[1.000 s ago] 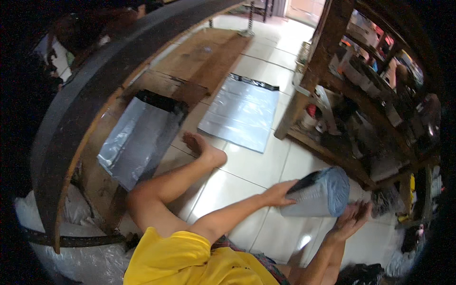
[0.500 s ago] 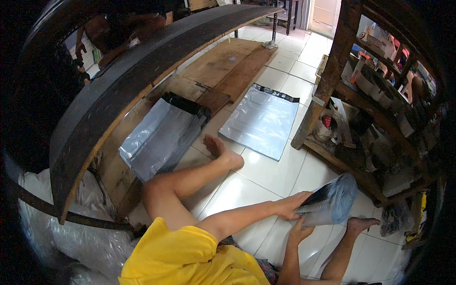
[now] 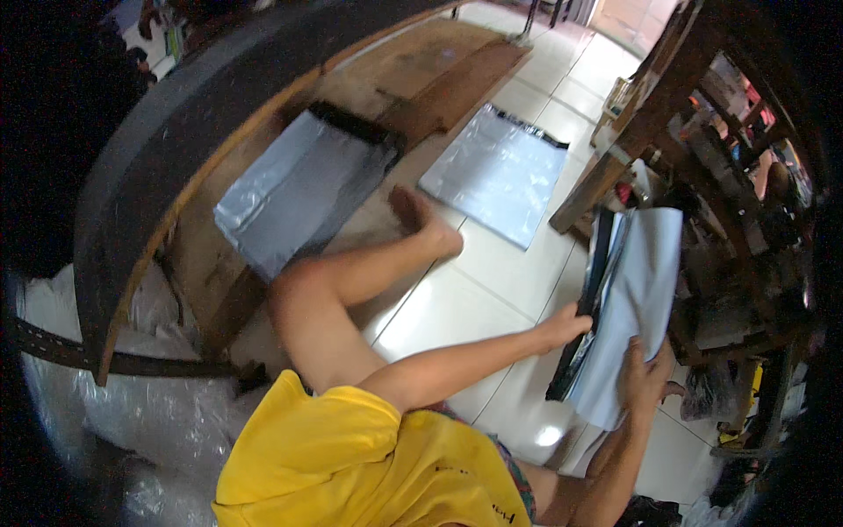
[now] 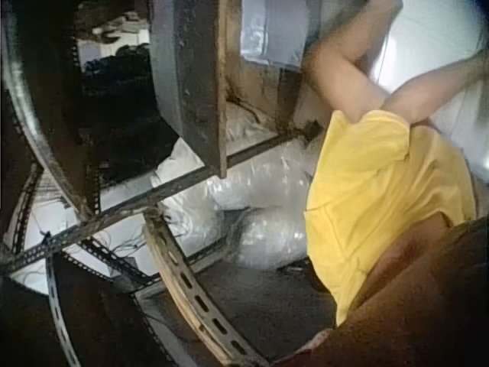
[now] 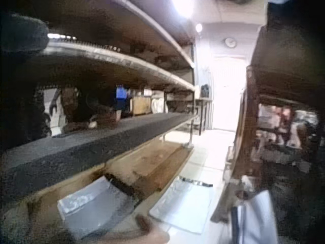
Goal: The person sits on the floor and repeatedly folds white poly mailers, then rolls them into a tight cylinder. They handle the mailers one by one, smoothing and folding them before rolling them up and stacking the rolled bundles.
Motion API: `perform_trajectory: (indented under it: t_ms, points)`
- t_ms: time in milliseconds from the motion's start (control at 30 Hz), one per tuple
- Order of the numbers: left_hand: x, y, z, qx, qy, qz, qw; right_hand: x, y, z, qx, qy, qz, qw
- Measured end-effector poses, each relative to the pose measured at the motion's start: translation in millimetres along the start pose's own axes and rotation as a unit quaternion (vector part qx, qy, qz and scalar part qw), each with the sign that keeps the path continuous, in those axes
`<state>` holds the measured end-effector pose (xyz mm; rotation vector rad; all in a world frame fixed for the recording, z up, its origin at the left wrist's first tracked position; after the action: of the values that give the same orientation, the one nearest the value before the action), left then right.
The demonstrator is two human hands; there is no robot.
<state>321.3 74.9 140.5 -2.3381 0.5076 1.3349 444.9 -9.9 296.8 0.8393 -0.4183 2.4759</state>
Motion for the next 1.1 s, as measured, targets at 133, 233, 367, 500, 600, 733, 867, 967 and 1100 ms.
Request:
perform_trajectory:
  t_ms: [133, 233, 367, 500, 600, 733, 867, 967, 1100]
  points:
    - [-28, 22, -1, 0.007, 0.175, 0.021, 0.984, -12, -17, 24, 0.02, 0.027, -0.039, 0.999]
    - [-51, 31, -8, 0.025, 0.175, -0.039, 0.983, -9, -26, 42, 0.043, 0.056, -0.072, 0.995]
    - [-30, 27, 14, -0.098, 0.083, -0.004, 0.992, -14, -47, 56, 0.05, 0.048, -0.136, 0.988]
    - [-12, 19, 31, -0.119, 0.106, 0.088, 0.983, -88, -61, 46, -0.006, 0.07, -0.225, 0.972]
    - [22, -4, 39, -0.091, -0.001, 0.112, 0.99, -151, -67, 14, 0.063, -0.016, -0.19, 0.98]
    - [68, -14, 44, -0.069, -0.025, 0.166, 0.983, -224, -60, -62, 0.14, -0.171, -0.28, 0.934]
    - [132, -11, 58, -0.103, -0.103, 0.266, 0.953, -278, -50, -128, 0.192, -0.277, -0.3, 0.893]
    - [192, -11, 69, -0.117, -0.165, 0.287, 0.936, -382, -49, -172, 0.171, -0.132, -0.291, 0.932]
    - [191, 11, 103, -0.187, -0.146, 0.313, 0.92, -302, -40, -148, 0.094, 0.018, -0.236, 0.967]
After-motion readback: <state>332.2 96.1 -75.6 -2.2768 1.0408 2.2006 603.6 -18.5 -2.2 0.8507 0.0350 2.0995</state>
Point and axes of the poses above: each hand's wrist, its own y-axis away from the middle knuckle, its own z-axis out of the back of the hand, x = y × z, the point moved 9 cm from there along -y, towards the middle knuckle, and after that the axes turned 15 degrees about -z, right-handed, at the moved point
